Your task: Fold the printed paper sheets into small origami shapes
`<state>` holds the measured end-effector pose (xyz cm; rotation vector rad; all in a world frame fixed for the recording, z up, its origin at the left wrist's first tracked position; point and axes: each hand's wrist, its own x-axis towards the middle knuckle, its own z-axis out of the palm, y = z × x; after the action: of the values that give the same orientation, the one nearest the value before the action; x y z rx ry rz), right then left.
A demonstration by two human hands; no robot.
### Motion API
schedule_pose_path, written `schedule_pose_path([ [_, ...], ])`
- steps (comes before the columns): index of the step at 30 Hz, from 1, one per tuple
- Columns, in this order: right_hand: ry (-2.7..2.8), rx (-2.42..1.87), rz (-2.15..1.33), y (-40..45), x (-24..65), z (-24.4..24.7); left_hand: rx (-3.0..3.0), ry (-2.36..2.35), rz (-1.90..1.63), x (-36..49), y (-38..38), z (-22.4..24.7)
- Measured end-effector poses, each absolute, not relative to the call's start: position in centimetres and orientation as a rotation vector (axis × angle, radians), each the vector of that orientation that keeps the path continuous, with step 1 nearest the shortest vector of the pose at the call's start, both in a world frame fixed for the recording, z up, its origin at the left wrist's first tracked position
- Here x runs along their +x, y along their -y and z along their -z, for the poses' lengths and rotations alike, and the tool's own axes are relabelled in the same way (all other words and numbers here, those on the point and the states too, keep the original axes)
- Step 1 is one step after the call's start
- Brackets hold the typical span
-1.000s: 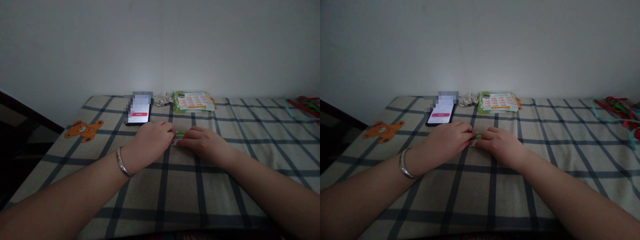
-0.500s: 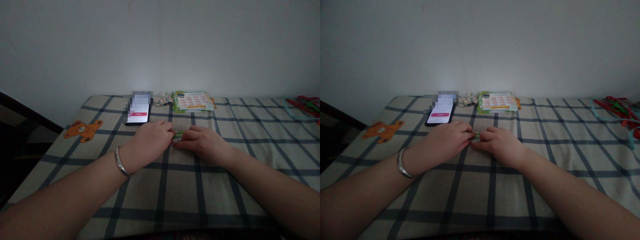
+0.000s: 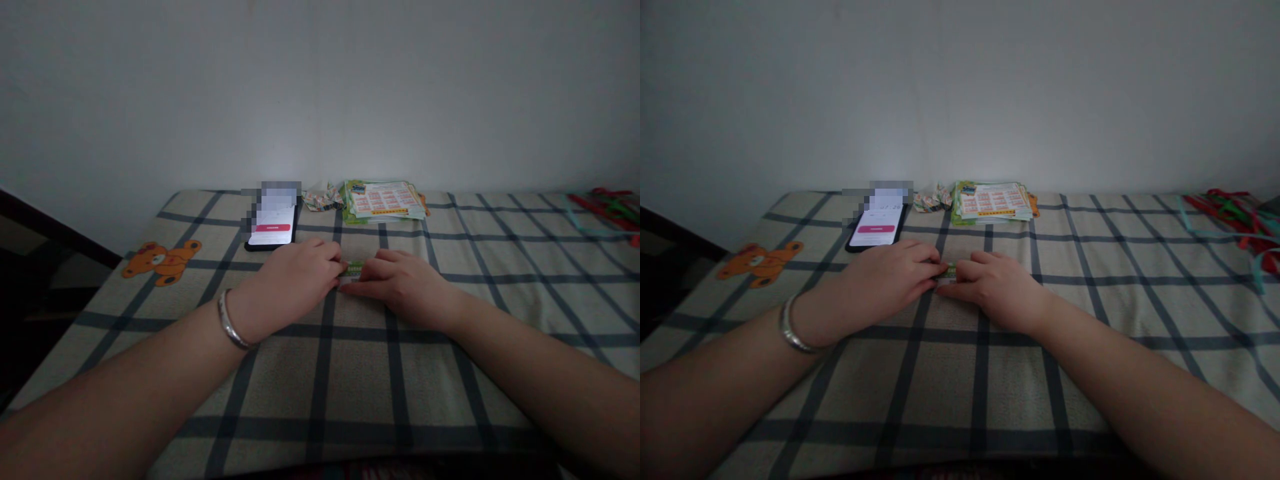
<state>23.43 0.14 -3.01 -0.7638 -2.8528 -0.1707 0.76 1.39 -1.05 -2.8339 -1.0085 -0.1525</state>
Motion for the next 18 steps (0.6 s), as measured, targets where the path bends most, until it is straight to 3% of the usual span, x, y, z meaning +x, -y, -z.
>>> schedule_pose_path([
  [18, 2.893, -0.719, 0.182, -0.24, 23.2, 2.85, -2.837, 1.0, 0.132, 0.61, -1.24, 1.02],
])
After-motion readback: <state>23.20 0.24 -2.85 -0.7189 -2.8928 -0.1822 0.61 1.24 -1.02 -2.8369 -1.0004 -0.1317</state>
